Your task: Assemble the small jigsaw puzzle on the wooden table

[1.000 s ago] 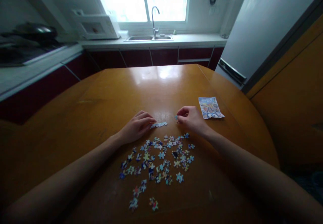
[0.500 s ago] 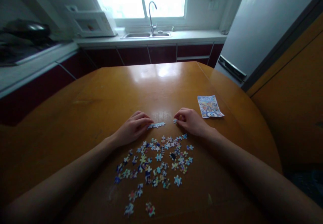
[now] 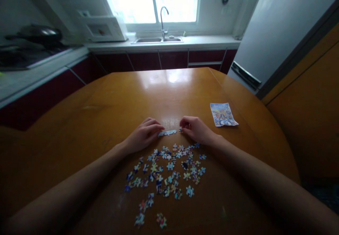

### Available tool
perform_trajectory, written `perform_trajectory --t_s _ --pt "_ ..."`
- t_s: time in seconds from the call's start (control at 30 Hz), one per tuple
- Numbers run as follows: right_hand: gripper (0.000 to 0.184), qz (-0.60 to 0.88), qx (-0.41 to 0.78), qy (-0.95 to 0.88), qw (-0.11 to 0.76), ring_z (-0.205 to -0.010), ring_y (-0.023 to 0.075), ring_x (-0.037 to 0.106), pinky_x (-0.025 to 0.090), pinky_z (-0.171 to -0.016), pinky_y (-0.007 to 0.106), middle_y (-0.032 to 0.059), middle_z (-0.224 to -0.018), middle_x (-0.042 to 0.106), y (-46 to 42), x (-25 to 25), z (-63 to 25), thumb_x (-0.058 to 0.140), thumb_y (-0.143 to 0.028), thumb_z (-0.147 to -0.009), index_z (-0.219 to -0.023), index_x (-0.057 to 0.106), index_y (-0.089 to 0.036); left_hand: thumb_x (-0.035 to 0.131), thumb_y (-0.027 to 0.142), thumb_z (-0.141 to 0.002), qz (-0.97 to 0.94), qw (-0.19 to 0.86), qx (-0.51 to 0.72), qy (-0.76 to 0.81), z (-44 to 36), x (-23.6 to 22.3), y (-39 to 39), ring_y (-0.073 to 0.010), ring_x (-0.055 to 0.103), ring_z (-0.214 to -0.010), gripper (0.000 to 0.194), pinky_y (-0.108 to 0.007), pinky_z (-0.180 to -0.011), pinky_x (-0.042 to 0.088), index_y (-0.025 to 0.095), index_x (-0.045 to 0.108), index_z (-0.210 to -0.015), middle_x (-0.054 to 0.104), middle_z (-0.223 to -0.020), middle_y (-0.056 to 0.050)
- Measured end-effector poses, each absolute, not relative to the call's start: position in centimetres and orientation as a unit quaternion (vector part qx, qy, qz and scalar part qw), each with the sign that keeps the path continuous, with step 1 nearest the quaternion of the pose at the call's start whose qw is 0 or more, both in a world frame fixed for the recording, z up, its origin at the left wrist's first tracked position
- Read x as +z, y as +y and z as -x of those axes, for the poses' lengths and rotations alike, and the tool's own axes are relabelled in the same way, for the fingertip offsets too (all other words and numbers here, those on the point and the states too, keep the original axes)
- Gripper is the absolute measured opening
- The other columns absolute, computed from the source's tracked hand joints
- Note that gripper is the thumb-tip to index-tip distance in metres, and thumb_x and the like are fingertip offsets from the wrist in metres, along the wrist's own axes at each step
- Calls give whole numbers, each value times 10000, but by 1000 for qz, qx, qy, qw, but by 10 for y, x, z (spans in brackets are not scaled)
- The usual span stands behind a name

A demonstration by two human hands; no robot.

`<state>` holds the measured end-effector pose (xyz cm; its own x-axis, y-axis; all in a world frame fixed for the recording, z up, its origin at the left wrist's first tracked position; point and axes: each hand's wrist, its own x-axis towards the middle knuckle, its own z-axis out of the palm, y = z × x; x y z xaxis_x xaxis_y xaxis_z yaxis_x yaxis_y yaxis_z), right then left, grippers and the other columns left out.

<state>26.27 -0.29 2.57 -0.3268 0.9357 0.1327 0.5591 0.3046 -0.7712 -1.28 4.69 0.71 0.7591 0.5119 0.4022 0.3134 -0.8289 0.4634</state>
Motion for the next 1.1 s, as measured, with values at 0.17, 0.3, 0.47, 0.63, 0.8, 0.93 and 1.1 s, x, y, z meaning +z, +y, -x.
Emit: perform_trajectory --t_s 0.17,0.3,0.47,0.63,0.8,0.93,1.1 --pt "75 472 390 -740 280 -666 117 528 433 -630 273 -7 -743 606 19 23 -259 633 -125 -815 -855 597 -177 492 194 -989 -906 194 285 245 14 7 48 -217 540 -987 203 -391 -889 471 194 679 -1068 661 -993 -78" --pt "91 452 405 -752 257 -668 114 544 444 -637 262 -5 -746 630 28 21 -258 637 -109 -806 -854 605 -179 487 214 -997 -902 199 285 255 14 8 47 -216 538 -984 208 -387 -894 469 187 681 -1066 658 -987 -79" --pt "102 447 414 -752 252 -666 118 556 451 -628 262 -1 -755 648 29 19 -257 648 -133 -804 -890 622 -180 481 217 -1002 -901 205 285 255 13 8 47 -216 543 -986 217 -392 -897 472 197 680 -1086 657 -984 -76" --pt "141 442 422 -751 249 -673 125 562 458 -637 273 5 -778 668 29 17 -258 661 -129 -794 -922 634 -180 492 218 -1000 -902 210 280 251 13 9 47 -220 545 -993 207 -398 -893 476 207 685 -1074 655 -989 -76" --pt "138 441 422 -750 256 -666 117 558 447 -625 262 4 -780 670 30 16 -259 656 -107 -783 -902 629 -173 495 215 -1000 -902 211 275 257 14 9 47 -219 543 -1018 202 -396 -914 469 208 679 -1084 654 -1006 -73" --pt "145 432 429 -748 264 -681 118 570 458 -642 264 13 -812 683 30 15 -260 661 -126 -795 -932 639 -165 488 219 -1002 -902 205 281 256 14 7 48 -220 545 -1004 208 -399 -904 473 204 678 -1082 654 -991 -75" --pt "106 449 410 -748 267 -665 114 536 439 -616 261 8 -785 655 27 17 -261 665 -166 -814 -920 656 -166 486 228 -1001 -900 209 286 254 15 7 48 -223 545 -993 216 -410 -898 474 210 680 -1093 653 -982 -77"
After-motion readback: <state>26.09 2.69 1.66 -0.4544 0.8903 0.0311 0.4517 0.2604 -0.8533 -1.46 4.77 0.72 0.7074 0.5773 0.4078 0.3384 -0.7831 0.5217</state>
